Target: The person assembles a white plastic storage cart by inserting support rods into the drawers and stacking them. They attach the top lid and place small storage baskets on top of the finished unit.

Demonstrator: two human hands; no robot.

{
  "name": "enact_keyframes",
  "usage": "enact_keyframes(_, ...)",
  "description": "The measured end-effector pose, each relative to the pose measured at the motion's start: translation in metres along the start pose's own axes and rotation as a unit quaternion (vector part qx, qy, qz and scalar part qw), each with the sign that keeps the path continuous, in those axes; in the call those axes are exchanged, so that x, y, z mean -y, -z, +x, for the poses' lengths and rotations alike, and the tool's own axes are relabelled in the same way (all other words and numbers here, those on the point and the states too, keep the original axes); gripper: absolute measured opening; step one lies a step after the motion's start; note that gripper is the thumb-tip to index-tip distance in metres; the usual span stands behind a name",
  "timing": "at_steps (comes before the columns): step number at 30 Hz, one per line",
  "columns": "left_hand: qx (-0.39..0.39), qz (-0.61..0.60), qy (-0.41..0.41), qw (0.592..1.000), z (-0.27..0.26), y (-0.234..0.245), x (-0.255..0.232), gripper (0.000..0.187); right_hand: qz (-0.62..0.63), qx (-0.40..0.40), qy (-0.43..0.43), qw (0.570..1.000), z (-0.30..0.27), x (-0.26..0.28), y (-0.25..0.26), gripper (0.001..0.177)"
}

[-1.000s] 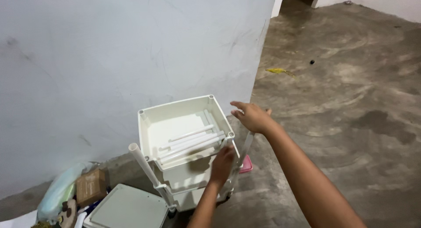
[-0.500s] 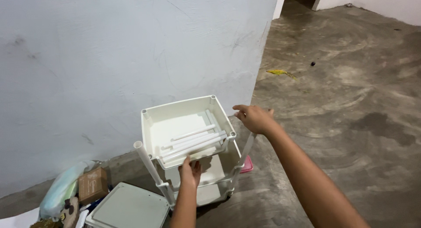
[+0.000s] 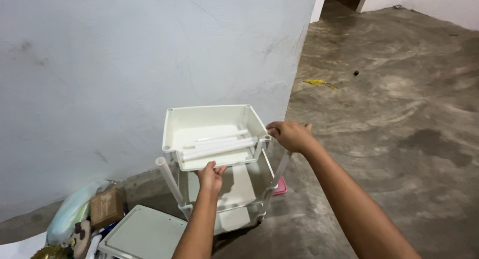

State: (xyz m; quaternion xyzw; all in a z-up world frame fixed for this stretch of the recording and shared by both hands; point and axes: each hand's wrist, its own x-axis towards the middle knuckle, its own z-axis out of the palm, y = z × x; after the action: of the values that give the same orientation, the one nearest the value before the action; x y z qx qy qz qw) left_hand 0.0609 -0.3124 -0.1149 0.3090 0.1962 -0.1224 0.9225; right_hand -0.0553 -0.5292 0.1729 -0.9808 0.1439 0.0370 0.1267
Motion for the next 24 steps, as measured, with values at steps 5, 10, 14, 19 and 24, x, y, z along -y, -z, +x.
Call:
enact_keyframes(5, 0.073, -0.041, -0.022, 0.996, -0.018, -0.042, -0.026, 0.059, 0.100, -0.033, 0.089, 0.990, 0.005, -0.012, -0.007, 0.032)
enact_keyframes(10, 0.054, -0.025, -0.043, 0.997, -0.032, -0.082, -0.069, 0.054, 0.090, -0.018, 0.074, 0.993, 0.005, -0.009, -0.014, 0.038)
enact_keyframes(14, 0.103, -0.005, -0.064, 0.993, -0.048, -0.092, -0.112, 0.034, 0.035, -0.066, 0.090, 0.993, 0.009, -0.003, -0.019, 0.038)
enact_keyframes(19, 0.116, -0.009, -0.052, 0.992, -0.080, -0.092, -0.165, 0.010, -0.005, -0.154, 0.040, 0.987, 0.008, 0.006, -0.027, 0.039)
enact_keyframes(24, 0.130, 0.005, -0.051, 0.990, -0.134, -0.074, -0.212, 0.012, 0.086, -0.224, -0.052, 0.969, -0.008, 0.010, -0.026, 0.040)
